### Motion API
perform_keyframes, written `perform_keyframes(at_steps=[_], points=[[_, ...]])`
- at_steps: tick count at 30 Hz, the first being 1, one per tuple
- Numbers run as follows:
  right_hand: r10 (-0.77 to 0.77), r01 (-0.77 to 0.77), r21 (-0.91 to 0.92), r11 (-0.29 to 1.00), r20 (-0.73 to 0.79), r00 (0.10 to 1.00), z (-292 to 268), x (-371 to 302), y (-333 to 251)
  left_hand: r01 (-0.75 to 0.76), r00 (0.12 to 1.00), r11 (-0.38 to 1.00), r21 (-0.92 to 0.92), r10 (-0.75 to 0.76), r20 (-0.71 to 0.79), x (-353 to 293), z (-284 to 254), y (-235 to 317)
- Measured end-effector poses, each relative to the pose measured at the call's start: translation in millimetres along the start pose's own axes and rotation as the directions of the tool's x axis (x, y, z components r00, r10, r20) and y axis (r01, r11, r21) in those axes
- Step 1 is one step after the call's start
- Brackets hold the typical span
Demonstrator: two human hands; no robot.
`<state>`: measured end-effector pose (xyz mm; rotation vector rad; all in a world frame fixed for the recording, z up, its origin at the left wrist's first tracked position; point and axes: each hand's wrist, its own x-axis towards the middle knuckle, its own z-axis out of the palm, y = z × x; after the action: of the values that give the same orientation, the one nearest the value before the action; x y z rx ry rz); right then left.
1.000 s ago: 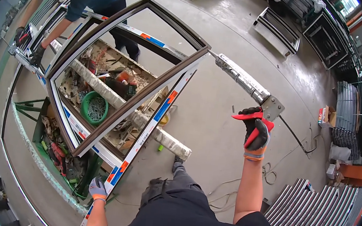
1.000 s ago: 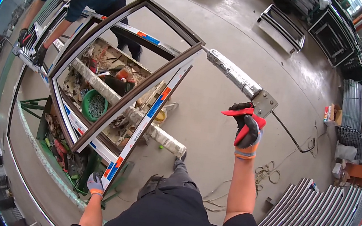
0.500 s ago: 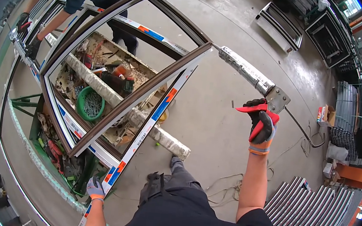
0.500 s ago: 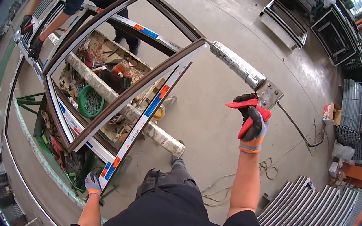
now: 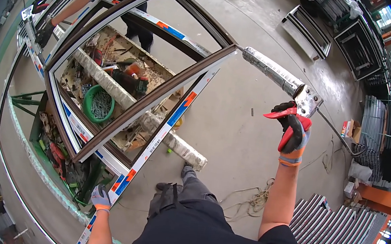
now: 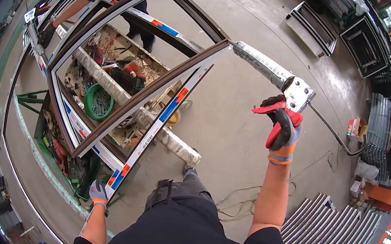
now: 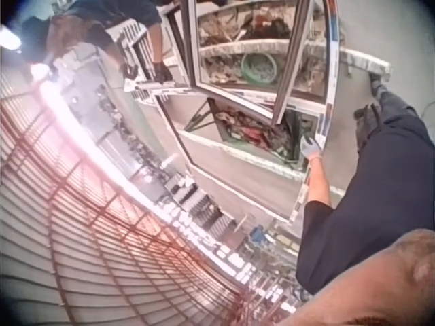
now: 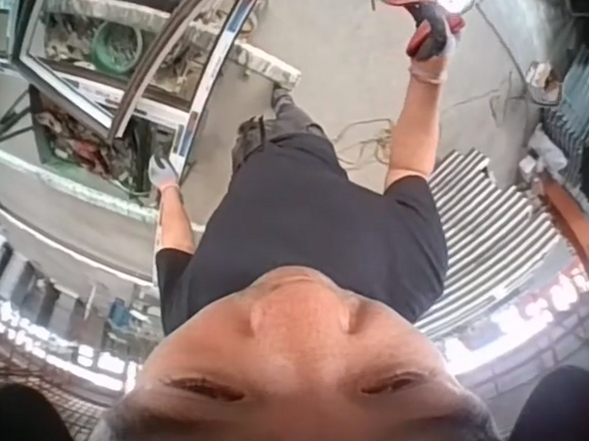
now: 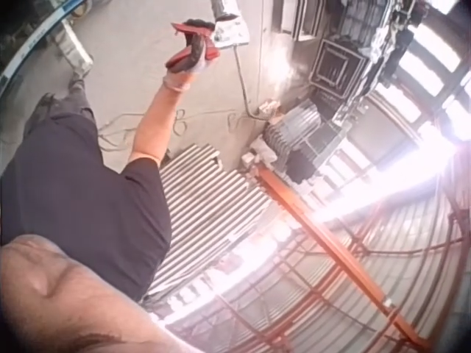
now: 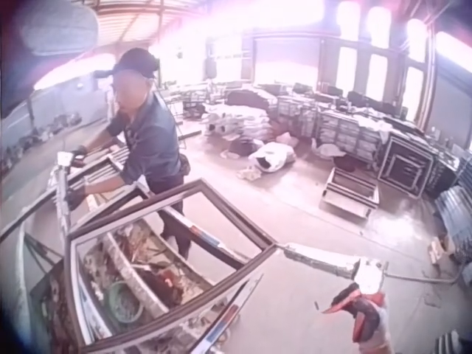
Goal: The person is assembling and moving large metal frames in an industrial fabrication setting.
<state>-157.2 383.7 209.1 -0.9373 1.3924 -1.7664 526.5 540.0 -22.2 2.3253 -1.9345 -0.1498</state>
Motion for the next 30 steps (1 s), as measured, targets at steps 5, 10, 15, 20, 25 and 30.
perform_keyframes(at_steps=[5, 10, 15, 20, 25, 30], points=[[0.052, -0.052, 0.0, 0.999, -0.067, 0.996, 17.1, 3.7, -13.2, 0.117, 0.978, 0.993, -0.015, -0.112, 0.175, 0.8, -3.7, -1.8], [0.059, -0.061, -0.063, 0.996, -0.042, 0.997, 20.8, 1.1, -16.0, 0.08, 0.99, 0.997, -0.008, -0.078, 0.12, -2.6, -1.6, -2.4], [0.037, -0.038, -0.071, 0.997, -0.017, 0.999, 23.0, -2.9, -13.3, 0.09, 0.987, 0.995, -0.035, -0.084, 0.139, -2.9, -0.4, -5.8], [0.049, -0.051, -0.118, 0.992, -0.017, 0.999, 26.8, -8.4, -14.5, 0.077, 0.987, 0.997, -0.018, -0.073, 0.141, -2.8, 0.7, -7.8], [0.051, -0.046, -0.196, 0.98, 0.02, 0.999, 31.4, -18.7, -16.0, 0.062, 0.993, 0.998, -0.015, -0.061, 0.101, -7.2, 3.7, -12.4], [0.052, -0.037, -0.214, 0.976, 0.068, 0.996, 39.6, -32.3, -18.1, 0.089, 0.984, 0.995, -0.034, -0.082, 0.158, -7.1, 3.6, -15.2]])
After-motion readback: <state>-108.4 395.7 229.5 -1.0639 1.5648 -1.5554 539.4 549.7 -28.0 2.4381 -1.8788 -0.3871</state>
